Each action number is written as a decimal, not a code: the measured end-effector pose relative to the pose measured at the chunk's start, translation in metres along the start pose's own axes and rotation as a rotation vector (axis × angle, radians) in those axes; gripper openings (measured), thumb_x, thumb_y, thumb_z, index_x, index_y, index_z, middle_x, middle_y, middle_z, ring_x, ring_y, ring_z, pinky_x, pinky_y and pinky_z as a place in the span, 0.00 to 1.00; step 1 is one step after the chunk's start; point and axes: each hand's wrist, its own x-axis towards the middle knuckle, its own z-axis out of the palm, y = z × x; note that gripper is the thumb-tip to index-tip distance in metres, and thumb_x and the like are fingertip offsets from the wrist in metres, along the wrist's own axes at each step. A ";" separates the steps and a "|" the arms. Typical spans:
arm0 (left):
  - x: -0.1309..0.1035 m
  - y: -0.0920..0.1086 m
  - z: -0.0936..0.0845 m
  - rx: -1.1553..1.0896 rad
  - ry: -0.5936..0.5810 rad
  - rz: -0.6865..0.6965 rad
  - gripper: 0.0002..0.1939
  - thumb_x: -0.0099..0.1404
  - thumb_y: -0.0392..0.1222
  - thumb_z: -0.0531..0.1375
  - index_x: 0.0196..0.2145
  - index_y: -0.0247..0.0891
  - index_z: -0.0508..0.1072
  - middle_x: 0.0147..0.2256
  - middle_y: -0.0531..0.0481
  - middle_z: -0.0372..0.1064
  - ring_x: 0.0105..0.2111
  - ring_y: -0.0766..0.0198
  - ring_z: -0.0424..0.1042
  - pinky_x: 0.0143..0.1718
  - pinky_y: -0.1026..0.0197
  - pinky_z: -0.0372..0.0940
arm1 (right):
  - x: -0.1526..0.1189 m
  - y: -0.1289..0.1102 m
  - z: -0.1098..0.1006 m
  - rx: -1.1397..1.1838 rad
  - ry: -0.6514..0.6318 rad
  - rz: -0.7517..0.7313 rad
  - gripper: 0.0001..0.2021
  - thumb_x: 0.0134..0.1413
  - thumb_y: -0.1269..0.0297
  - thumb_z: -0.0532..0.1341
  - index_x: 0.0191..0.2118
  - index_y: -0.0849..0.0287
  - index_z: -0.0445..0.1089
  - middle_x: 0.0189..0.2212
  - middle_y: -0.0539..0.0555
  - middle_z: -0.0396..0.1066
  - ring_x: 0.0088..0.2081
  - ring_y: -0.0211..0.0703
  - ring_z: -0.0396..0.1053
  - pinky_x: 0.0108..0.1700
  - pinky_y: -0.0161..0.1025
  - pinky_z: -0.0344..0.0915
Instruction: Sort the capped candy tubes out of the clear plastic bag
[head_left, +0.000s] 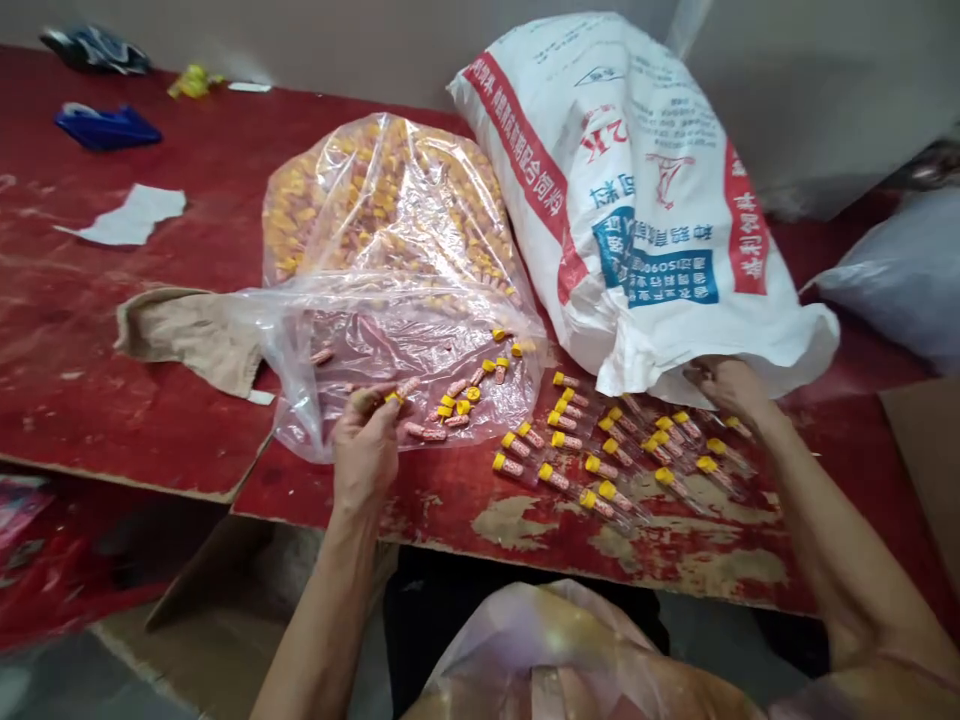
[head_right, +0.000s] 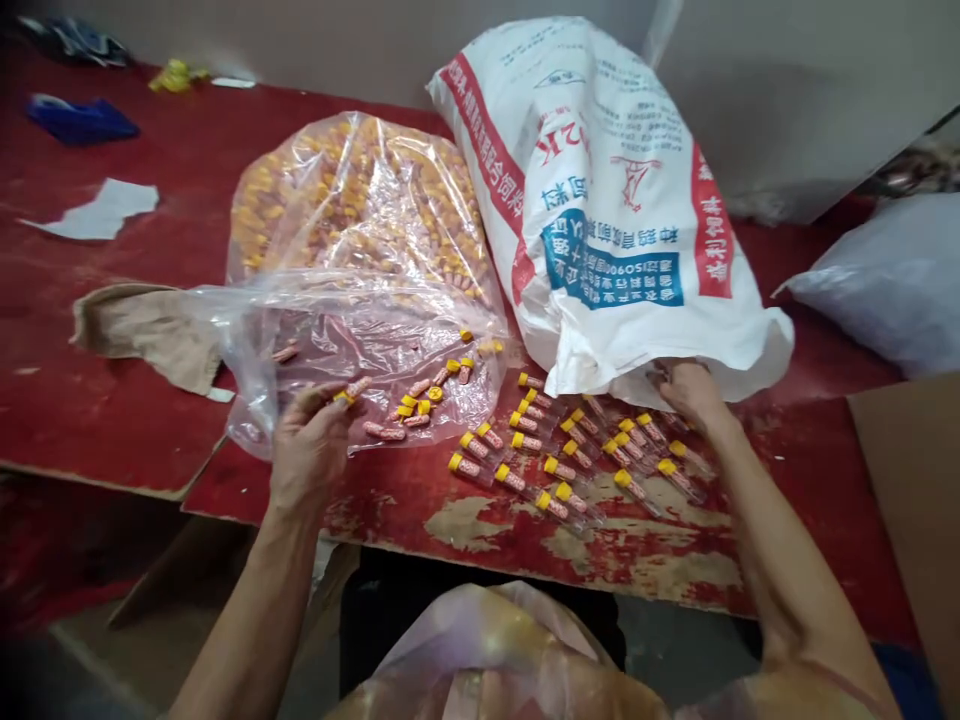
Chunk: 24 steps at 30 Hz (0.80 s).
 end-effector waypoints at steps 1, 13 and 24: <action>-0.013 -0.002 0.008 -0.062 -0.036 -0.055 0.14 0.47 0.39 0.67 0.34 0.37 0.71 0.33 0.53 0.69 0.32 0.68 0.70 0.36 0.63 0.66 | -0.014 0.002 -0.003 0.050 0.002 0.001 0.16 0.59 0.57 0.56 0.45 0.63 0.70 0.40 0.61 0.69 0.41 0.45 0.67 0.46 0.45 0.65; -0.135 -0.026 0.097 -0.186 -0.516 -0.410 0.11 0.52 0.40 0.66 0.35 0.38 0.75 0.34 0.52 0.71 0.34 0.68 0.70 0.38 0.66 0.64 | -0.116 -0.108 0.014 1.002 -0.010 -0.092 0.19 0.53 0.56 0.63 0.52 0.50 0.68 0.45 0.54 0.68 0.46 0.45 0.67 0.49 0.43 0.65; -0.152 -0.035 0.099 -0.352 -0.304 -0.529 0.19 0.43 0.41 0.71 0.32 0.35 0.71 0.30 0.53 0.69 0.27 0.68 0.70 0.33 0.62 0.68 | -0.124 -0.165 0.053 1.464 0.156 0.061 0.17 0.50 0.58 0.65 0.41 0.55 0.58 0.40 0.54 0.68 0.43 0.45 0.70 0.43 0.43 0.70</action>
